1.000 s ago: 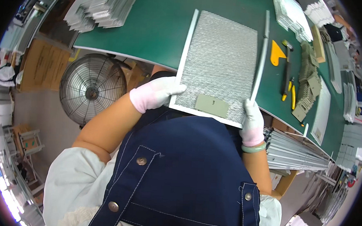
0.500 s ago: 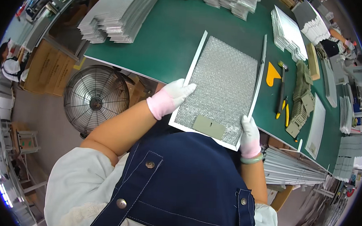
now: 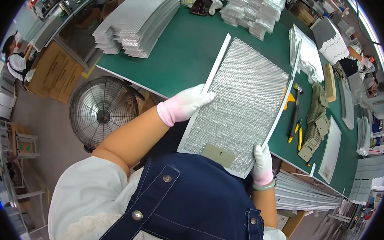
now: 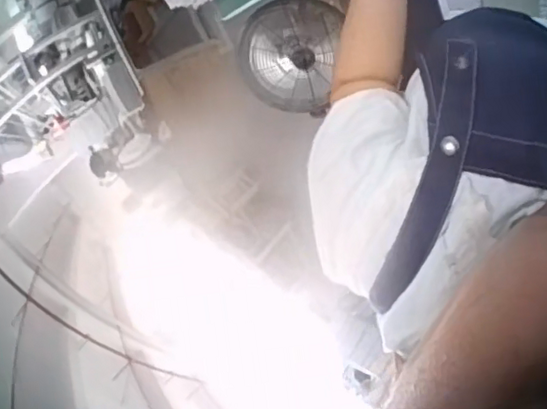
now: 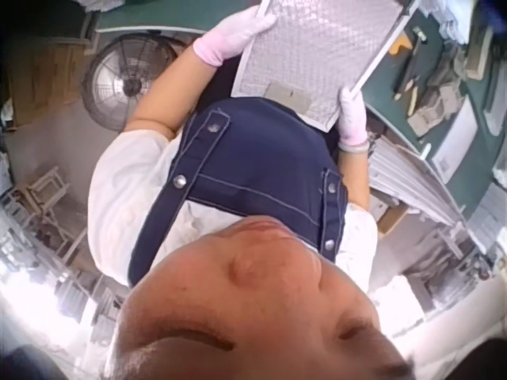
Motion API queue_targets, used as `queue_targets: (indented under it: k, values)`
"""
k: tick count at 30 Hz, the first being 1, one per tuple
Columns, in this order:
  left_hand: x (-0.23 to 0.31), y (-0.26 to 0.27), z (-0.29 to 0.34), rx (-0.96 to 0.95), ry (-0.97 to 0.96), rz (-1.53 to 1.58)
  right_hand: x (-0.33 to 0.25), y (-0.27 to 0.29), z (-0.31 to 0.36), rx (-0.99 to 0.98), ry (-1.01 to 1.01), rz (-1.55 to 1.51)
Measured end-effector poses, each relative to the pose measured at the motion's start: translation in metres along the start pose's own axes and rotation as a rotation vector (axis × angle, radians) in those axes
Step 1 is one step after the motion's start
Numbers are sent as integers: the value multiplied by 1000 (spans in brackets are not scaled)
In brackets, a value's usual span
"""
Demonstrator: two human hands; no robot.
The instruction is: The person assembles metal mesh frames by placing a mesh sheet on a table, positioning a plastic component, and attaching white metal strips to the edges. They use a hammer to secure the strips and a handheld power tool to fasten the assembly. The process is repeated for multiple units.
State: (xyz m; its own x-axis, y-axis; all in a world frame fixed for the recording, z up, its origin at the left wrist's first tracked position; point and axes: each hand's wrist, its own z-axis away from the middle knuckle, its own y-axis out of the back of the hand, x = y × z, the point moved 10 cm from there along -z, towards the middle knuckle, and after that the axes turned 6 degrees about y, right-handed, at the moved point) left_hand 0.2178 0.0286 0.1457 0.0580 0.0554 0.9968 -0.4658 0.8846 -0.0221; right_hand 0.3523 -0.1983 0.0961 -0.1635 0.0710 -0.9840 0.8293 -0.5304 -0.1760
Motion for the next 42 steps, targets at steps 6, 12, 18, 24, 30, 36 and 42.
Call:
queue_targets:
  k: [6,12,18,24,30,36,42]
  values:
    - [-17,8,-13,42,148,25,-3,6,-4,-81,-6,95]
    - [15,-13,-2,-16,36,-165,-69,18,-25,172,202,68]
    - [76,-1,-10,-35,-104,170,-97,0,-27,117,261,-3]
    - [86,3,-6,141,-135,117,-107,-1,-24,59,302,197]
    - [114,3,-1,69,-263,204,-110,-2,-18,24,290,136]
    - [89,20,-6,273,-153,154,-139,-14,-26,121,369,363]
    - [84,9,9,303,-199,367,-138,0,-41,129,257,278]
